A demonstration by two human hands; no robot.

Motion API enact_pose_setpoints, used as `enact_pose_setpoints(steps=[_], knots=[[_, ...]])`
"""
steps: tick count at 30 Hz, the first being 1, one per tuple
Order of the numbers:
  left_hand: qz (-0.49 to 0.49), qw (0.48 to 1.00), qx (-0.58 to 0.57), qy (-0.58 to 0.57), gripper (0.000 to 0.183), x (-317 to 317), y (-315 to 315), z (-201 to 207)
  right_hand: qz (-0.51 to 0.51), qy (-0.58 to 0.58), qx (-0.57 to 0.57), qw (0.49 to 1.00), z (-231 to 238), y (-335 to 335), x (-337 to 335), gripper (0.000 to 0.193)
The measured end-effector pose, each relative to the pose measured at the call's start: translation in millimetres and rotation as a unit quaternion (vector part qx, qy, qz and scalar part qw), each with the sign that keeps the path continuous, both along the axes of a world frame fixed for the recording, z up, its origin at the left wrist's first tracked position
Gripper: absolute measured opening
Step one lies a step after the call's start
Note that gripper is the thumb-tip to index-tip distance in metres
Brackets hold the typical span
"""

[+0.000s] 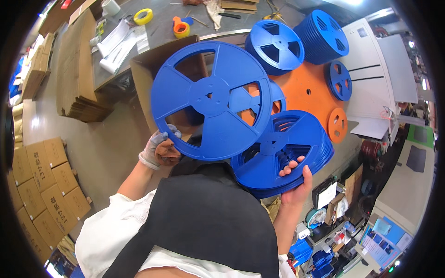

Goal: The person stacks blue plastic reels from a turntable onto a table and into a cardboard box.

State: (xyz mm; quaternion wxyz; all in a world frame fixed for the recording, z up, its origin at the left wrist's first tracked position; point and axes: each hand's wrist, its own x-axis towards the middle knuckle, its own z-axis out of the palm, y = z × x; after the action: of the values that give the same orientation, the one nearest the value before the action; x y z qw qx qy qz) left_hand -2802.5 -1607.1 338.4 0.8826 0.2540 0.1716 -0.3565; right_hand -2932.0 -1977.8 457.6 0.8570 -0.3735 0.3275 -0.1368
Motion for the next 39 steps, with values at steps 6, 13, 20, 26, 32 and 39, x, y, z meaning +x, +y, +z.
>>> enact_pose_setpoints(steps=[6, 13, 20, 26, 32, 39], knots=[[0.015, 0.997, 0.07, -0.009, 0.036, -3.7, 11.1, 3.2, -0.002, 0.02, -0.013, 1.0, 0.6, 5.4, 3.6, 0.028], [-0.003, 0.969, 0.248, -0.015, 0.038, 7.2, 54.5, -15.5, 0.04, -0.026, -0.002, 0.999, -4.0, 5.4, -1.8, 0.027], [0.006, 0.94, 0.326, -0.098, 0.034, -9.3, 80.3, -112.5, 0.024, -0.019, -0.016, 0.999, 0.6, 9.7, -7.1, 0.026], [0.11, 0.923, 0.363, 0.068, 0.023, 25.7, 43.7, -112.6, 0.01, -0.016, -0.019, 1.0, 0.5, 12.6, -13.2, 0.025], [0.07, 0.893, 0.432, 0.105, 0.025, 48.8, 36.3, -219.9, 0.023, -0.013, -0.021, 0.999, 1.5, 17.9, -14.5, 0.026], [-0.124, 0.74, 0.651, -0.117, 0.047, 54.8, 31.3, -283.1, 0.024, -0.034, -0.019, 0.999, 1.5, 23.1, -21.1, 0.028]])
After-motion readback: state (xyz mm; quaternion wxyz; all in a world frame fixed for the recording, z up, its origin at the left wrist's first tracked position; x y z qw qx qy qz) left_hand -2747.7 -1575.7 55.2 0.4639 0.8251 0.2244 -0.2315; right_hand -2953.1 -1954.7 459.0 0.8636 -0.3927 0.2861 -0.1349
